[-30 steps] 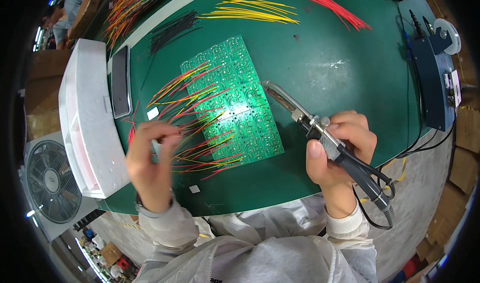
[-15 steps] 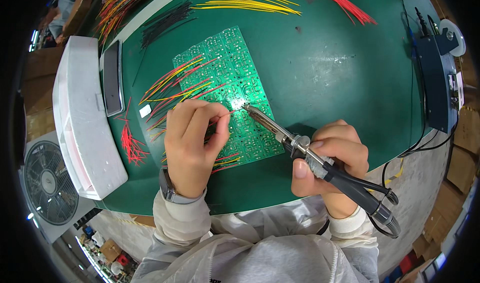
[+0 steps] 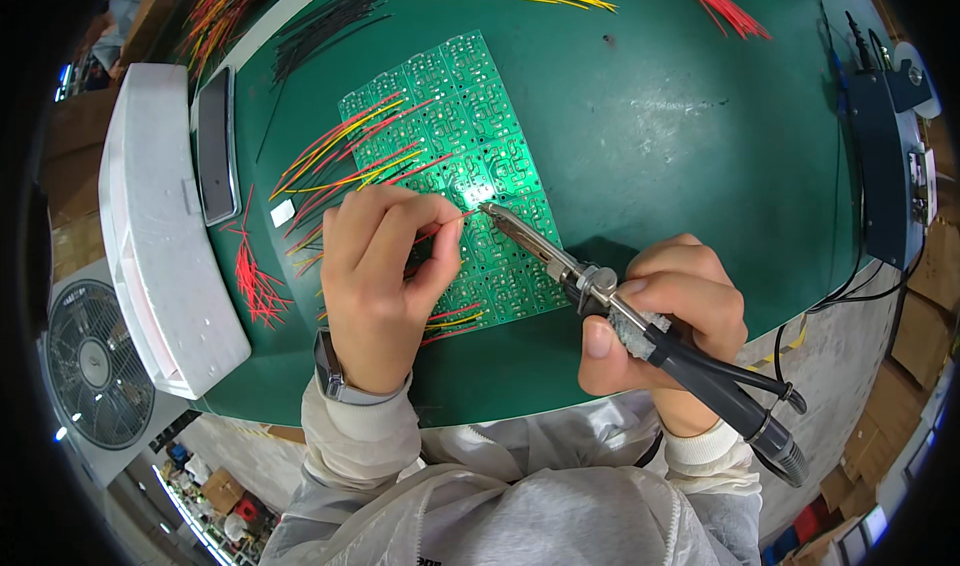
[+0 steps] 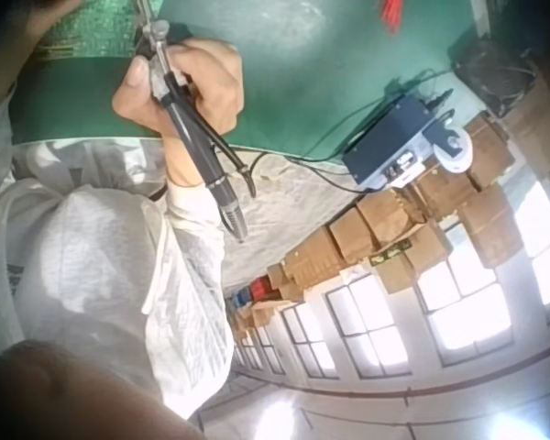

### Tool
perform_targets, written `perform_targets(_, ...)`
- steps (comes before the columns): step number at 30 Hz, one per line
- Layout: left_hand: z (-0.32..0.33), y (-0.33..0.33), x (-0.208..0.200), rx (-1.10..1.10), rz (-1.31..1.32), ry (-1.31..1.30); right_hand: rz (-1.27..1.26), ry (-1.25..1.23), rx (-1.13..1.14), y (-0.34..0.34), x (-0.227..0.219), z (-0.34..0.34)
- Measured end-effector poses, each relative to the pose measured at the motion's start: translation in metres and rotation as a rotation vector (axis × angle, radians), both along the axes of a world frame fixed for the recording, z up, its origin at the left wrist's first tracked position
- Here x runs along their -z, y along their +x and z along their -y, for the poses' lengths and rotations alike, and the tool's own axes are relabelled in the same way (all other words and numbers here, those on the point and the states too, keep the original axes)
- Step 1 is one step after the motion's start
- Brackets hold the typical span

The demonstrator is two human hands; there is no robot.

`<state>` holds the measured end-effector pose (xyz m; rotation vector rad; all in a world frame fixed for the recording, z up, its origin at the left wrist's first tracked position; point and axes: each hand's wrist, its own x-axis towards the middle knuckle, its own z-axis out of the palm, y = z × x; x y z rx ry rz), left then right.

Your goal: The person solders wires onto a circuit board using a soldering iron, placing each wire onto the board by hand.

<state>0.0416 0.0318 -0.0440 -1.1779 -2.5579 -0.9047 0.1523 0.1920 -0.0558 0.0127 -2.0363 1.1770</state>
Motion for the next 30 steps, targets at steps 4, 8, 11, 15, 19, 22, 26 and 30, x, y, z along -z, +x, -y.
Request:
perform_targets(4,-0.0006,0.0,0.0001,-0.007,-0.009,-0.012,0.0,0.003,0.0,-0.0008,-0.0006,0.0002)
perform_targets(8,-0.0019,0.001,-0.0004,-0.013,-0.014,-0.019,-0.014,0.008,-0.002,-0.0014,-0.0001,0.0003)
perform_targets(11,-0.0016,0.001,-0.0006,-0.011,-0.009,-0.016,-0.017,0.016,-0.003,-0.0022,-0.0004,0.0002)
perform_targets(15,-0.0023,0.0012,-0.0007,-0.012,-0.011,-0.022,-0.014,0.015,-0.006,-0.0016,-0.0009,0.0003)
perform_targets(19,-0.0028,0.0016,-0.0004,-0.021,-0.019,-0.024,-0.006,0.014,-0.011,-0.0011,-0.0022,0.0009)
perform_targets(22,-0.0027,0.0014,-0.0012,-0.029,-0.036,-0.039,0.014,0.016,-0.031,-0.002,-0.0054,0.0018)
perform_targets(26,-0.0037,0.0009,-0.0026,-0.032,-0.042,-0.043,0.021,0.013,-0.024,-0.0029,-0.0075,0.0025)
perform_targets(30,-0.0044,0.0001,0.0013,-0.026,-0.052,-0.036,0.036,0.037,-0.021,-0.0013,-0.0073,0.0023)
